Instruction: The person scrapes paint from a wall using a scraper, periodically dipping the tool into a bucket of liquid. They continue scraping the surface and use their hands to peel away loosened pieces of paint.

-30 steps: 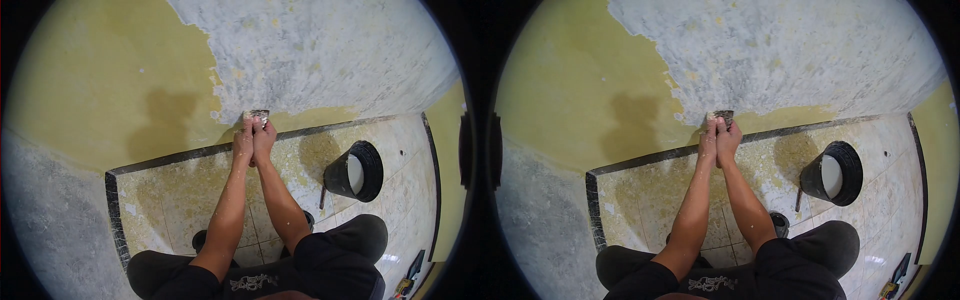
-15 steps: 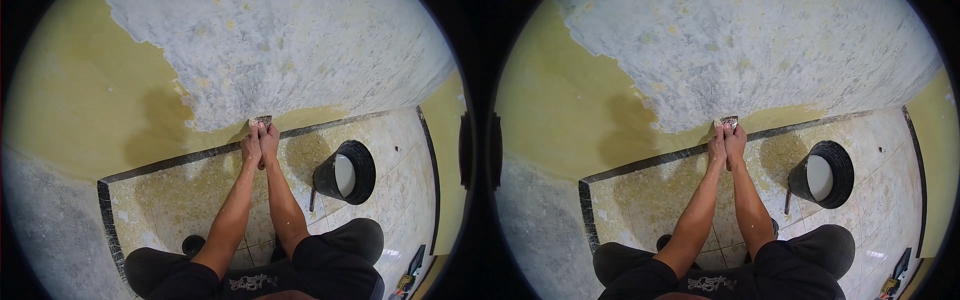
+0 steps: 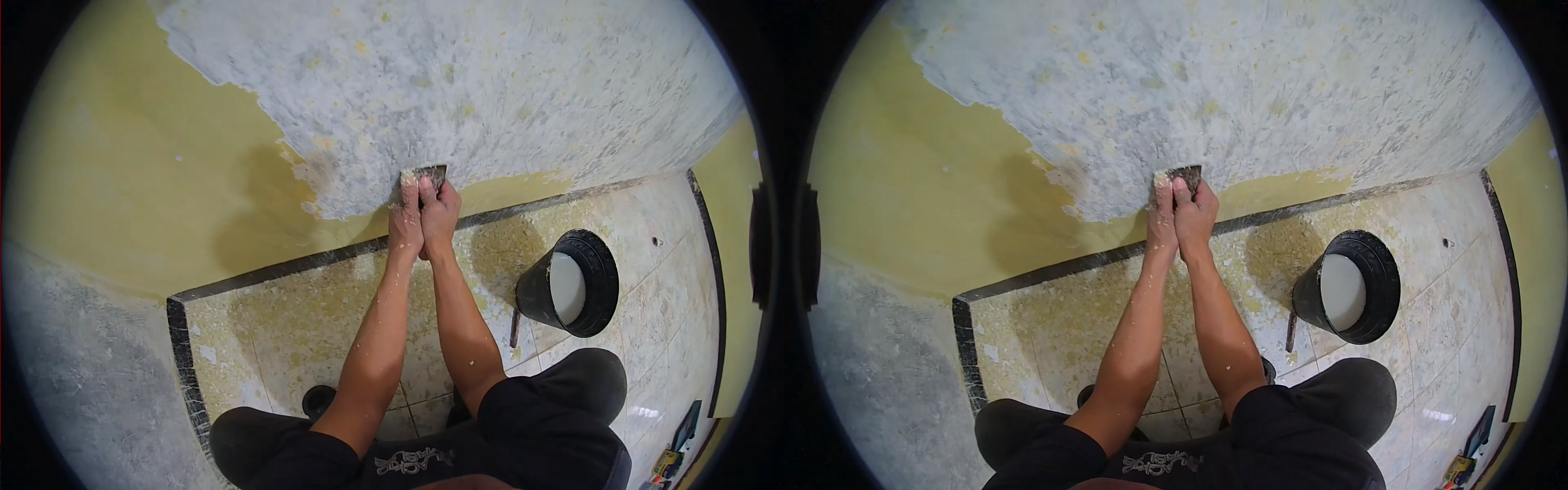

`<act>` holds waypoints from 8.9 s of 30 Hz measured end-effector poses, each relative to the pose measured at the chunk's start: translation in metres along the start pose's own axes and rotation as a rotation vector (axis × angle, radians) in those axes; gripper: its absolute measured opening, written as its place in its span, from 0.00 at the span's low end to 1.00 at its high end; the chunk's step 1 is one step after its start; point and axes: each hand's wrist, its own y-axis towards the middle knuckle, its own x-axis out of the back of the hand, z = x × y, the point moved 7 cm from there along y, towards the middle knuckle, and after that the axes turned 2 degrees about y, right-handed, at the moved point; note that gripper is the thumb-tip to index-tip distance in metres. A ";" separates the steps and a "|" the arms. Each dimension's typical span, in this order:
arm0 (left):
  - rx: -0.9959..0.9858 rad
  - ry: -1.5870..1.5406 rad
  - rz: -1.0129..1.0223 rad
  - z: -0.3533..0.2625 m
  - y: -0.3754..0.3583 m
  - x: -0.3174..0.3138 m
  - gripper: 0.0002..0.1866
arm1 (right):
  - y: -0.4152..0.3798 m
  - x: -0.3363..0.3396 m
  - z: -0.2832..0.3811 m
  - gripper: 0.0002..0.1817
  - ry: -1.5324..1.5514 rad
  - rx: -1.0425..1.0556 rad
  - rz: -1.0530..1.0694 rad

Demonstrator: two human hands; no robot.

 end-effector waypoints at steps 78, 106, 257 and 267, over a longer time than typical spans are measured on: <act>0.229 0.376 0.262 0.020 -0.015 -0.131 0.40 | 0.067 0.118 -0.008 0.11 0.085 -0.074 -0.124; 0.157 0.087 0.194 0.057 -0.016 -0.116 0.38 | 0.056 0.113 -0.040 0.10 -0.017 -0.104 -0.081; 0.352 0.172 0.121 0.058 -0.019 -0.027 0.38 | 0.010 0.044 -0.073 0.09 0.049 -0.104 0.014; 0.427 0.143 0.163 0.077 -0.026 -0.026 0.38 | -0.003 0.046 -0.065 0.09 -0.048 -0.205 -0.027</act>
